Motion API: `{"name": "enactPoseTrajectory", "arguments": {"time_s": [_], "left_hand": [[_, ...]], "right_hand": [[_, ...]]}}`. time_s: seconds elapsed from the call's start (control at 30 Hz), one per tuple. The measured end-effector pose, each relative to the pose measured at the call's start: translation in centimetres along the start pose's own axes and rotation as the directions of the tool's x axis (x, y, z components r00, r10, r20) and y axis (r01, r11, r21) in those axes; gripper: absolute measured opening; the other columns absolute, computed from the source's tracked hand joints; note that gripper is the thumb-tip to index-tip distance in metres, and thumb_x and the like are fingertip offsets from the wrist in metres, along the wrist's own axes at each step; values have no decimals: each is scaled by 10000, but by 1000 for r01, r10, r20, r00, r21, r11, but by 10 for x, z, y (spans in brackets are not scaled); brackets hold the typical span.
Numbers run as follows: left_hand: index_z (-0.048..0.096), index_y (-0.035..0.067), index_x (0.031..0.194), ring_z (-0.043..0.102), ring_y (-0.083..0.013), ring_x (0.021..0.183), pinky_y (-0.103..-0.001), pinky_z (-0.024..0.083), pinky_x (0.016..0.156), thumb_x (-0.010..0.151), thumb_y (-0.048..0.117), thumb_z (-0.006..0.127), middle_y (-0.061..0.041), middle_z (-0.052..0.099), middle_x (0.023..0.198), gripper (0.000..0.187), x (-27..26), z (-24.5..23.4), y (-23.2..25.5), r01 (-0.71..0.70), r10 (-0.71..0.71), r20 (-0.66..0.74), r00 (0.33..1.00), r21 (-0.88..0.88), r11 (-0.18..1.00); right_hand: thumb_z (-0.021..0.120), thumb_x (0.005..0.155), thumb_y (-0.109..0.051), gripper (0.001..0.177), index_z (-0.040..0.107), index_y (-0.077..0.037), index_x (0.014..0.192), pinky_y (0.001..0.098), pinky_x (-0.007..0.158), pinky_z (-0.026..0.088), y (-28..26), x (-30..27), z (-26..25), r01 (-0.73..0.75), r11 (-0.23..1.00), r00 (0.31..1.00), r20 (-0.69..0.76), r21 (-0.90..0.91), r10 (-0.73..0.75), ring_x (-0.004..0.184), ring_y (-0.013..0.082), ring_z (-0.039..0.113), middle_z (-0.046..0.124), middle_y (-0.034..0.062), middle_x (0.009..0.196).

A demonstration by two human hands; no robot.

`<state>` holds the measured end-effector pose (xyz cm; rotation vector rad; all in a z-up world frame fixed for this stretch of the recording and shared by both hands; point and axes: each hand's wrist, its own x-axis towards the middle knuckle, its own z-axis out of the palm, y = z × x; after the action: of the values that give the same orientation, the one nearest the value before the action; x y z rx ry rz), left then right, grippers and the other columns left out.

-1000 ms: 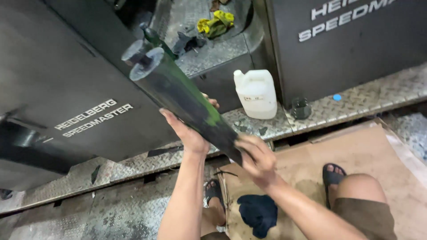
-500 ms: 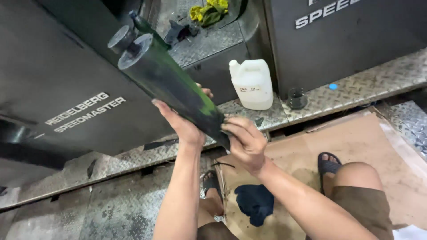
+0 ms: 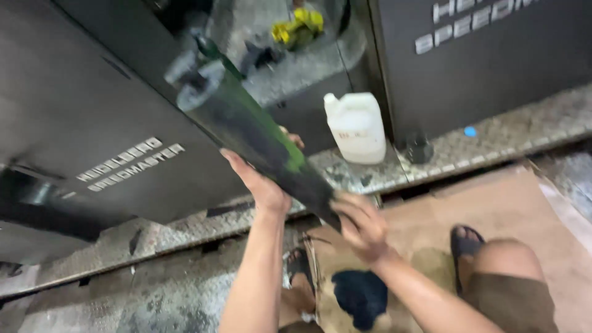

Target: Cleaning ink and debris from a printing press roller using a cloth and solvent.

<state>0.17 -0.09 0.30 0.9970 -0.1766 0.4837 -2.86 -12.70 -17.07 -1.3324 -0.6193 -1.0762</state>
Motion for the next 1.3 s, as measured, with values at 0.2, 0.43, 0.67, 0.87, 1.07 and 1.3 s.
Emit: {"name": "enactPoseTrajectory", "arguments": {"time_s": [0.2,0.43,0.67,0.87,1.07,1.3], "left_hand": [[744,116,1030,804,-271,880,-380,682,710,911,855,323,-147,797,961,858,-1,9,-3,-23,23,17,1000,12,1000],[729,100,1057,785,-281,862,-400,673,733,921,869,308,-145,767,945,888,4,11,-1,-26,26,38,999,-3,1000],[719,106,1067,789,-280,879,-402,671,775,936,840,319,-145,771,974,846,-6,14,-6,-23,24,60,998,-4,1000],[721,113,1041,782,-276,833,-416,666,779,925,867,317,-145,766,928,863,-4,16,-2,-19,21,81,996,-29,999],[709,100,1058,784,-295,866,-427,662,794,933,845,323,-156,764,975,848,-7,13,-7,-6,10,90,996,-39,999],[702,114,1052,778,-289,871,-416,658,803,911,870,329,-154,751,970,855,-6,10,-2,1,5,109,994,-58,998]], "right_hand": [[689,945,-50,218,803,-44,1131,486,963,594,-19,51,18,-59,998,998,-4,-5,59,1076,411,754,759,198,1162],[680,903,46,191,822,-17,1014,464,904,616,0,23,3,-6,1000,1000,-20,-3,6,972,386,789,796,194,1063],[669,938,30,202,798,-8,1088,480,944,602,-36,84,15,-15,997,1000,-23,75,16,1050,397,770,762,204,1112],[685,910,22,183,819,-21,1027,465,916,610,-14,33,1,-13,1000,999,-39,-2,13,989,379,778,782,185,1055],[666,935,25,189,802,-10,1062,471,945,605,-44,90,18,-13,995,997,-73,104,21,1040,377,773,765,185,1086],[700,899,74,164,826,-11,961,429,868,622,-10,6,-12,-58,998,996,-63,-3,58,922,350,799,798,185,1017]]}}
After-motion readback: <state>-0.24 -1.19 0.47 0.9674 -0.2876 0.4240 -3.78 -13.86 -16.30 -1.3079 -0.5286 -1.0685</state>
